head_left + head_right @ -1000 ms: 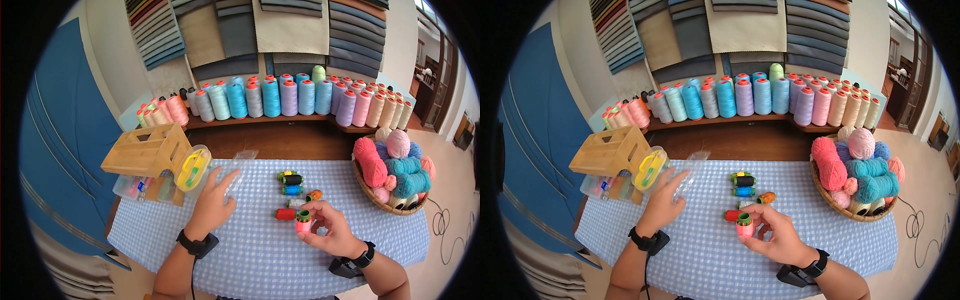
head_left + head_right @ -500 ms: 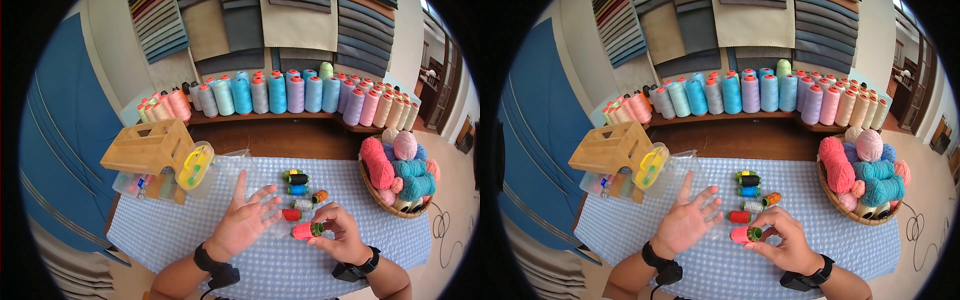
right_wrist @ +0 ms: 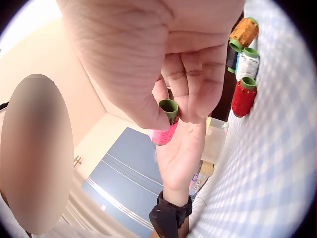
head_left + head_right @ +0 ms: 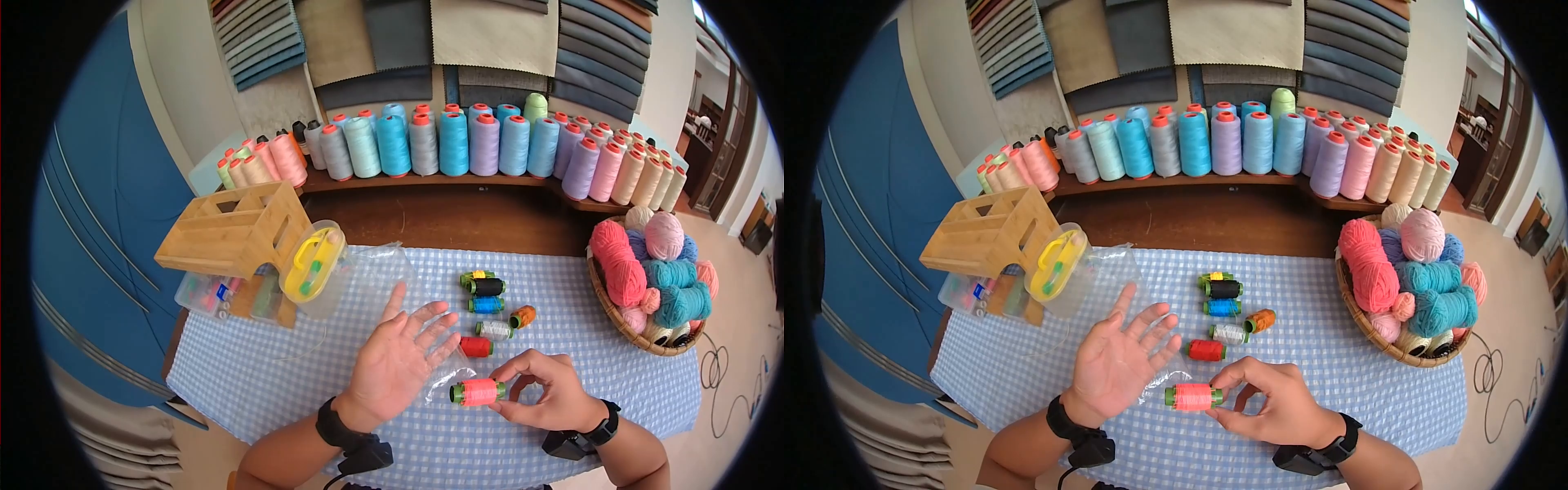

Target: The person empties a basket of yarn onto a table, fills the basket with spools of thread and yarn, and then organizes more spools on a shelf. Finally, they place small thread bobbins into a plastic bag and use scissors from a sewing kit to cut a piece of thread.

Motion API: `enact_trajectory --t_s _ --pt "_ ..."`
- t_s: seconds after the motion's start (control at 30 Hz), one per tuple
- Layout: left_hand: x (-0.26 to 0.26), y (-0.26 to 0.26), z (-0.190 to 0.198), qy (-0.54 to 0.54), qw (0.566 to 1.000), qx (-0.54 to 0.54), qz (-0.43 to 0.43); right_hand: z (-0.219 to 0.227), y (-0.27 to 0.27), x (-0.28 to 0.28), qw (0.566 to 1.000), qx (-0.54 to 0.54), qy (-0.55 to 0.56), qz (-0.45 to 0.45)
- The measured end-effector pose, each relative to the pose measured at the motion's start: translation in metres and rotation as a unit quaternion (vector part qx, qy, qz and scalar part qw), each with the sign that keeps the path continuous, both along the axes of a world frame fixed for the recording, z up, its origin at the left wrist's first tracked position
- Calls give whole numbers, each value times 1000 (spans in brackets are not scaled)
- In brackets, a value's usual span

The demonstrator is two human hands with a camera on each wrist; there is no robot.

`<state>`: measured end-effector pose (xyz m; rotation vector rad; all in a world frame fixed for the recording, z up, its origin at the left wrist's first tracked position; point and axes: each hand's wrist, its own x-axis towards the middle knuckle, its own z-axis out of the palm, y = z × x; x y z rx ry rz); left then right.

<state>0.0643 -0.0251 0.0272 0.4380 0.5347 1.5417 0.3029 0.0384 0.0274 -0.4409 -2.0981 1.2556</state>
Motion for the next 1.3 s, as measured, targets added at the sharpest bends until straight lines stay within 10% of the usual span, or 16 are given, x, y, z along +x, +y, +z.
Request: enact_trajectory --t_s 1.3 --pt "-11 5 -6 79 996 -5 40 0 11 0 983 5 -179 -44"
